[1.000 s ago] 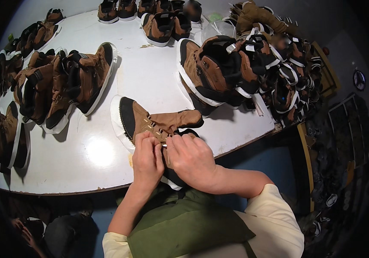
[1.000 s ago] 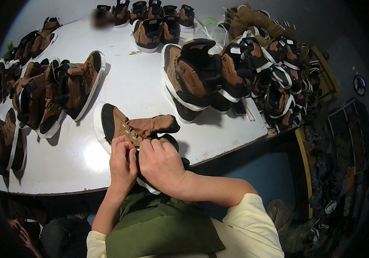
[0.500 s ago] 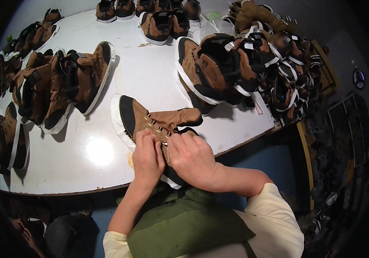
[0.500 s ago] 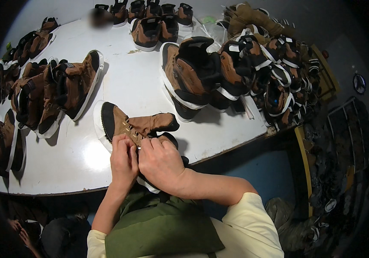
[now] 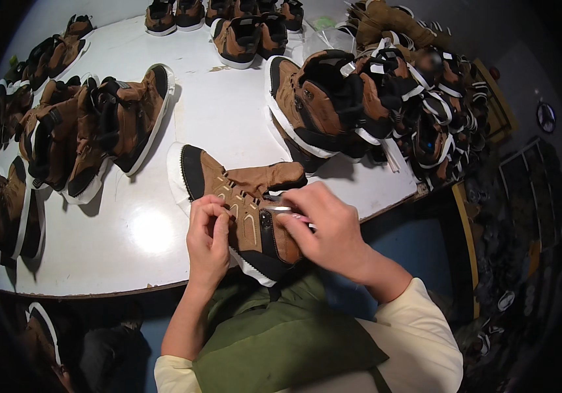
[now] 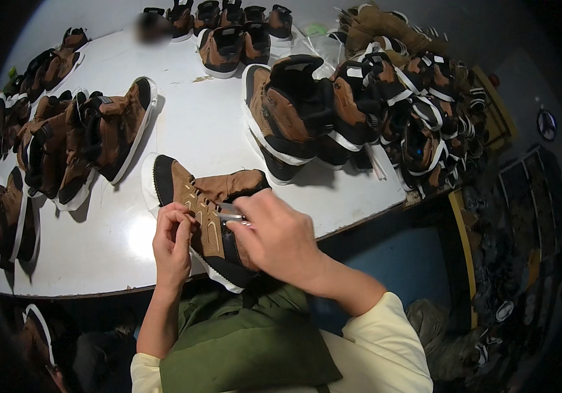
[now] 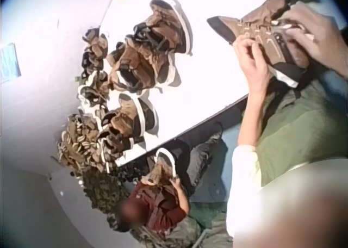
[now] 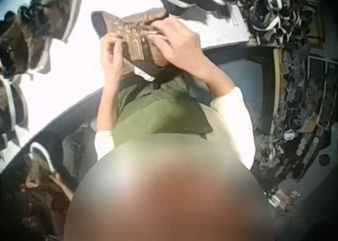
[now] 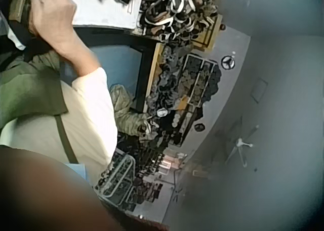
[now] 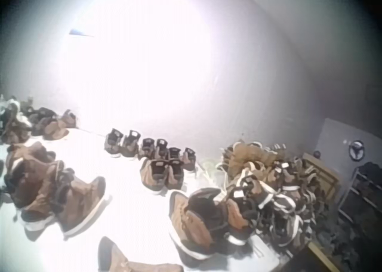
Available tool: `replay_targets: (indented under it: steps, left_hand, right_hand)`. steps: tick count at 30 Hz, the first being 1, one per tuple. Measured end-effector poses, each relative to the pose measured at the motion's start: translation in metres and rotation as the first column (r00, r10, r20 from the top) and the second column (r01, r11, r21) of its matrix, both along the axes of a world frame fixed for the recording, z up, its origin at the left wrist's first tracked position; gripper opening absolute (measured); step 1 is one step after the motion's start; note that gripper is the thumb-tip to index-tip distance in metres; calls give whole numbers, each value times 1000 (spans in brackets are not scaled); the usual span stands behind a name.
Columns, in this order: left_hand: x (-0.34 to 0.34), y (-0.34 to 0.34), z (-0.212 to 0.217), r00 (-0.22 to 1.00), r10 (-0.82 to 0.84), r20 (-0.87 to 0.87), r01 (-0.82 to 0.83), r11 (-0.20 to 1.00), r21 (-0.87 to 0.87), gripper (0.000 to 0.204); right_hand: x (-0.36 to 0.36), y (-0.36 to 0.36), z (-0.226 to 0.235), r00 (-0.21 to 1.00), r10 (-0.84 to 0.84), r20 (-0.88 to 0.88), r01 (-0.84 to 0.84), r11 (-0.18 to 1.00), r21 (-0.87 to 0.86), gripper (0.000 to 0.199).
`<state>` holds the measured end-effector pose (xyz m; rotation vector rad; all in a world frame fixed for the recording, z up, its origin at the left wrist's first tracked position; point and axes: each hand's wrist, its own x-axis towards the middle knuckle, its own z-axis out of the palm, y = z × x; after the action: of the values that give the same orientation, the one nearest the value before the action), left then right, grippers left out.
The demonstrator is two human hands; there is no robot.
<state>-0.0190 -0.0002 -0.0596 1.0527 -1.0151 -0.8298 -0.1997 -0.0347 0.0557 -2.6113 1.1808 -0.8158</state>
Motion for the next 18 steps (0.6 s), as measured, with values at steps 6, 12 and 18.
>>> replay_targets:
  steps: [6,12,18]
  left_hand:
    - [8,16,5,948,-145,284,197,967,-164,5]
    - [17,28,-4,737,-145,661,223,974,-36,17]
    - [22,29,6,628,-304,716,412,911,25,10]
  right_hand:
    - [-25,-13,-36,958,-178,226,88,930,357,45]
    - [-31,-32,-46,895,-300,328,241,948,209,36]
    - [-60,-47,-105,747,-525,407,192,757,624,38]
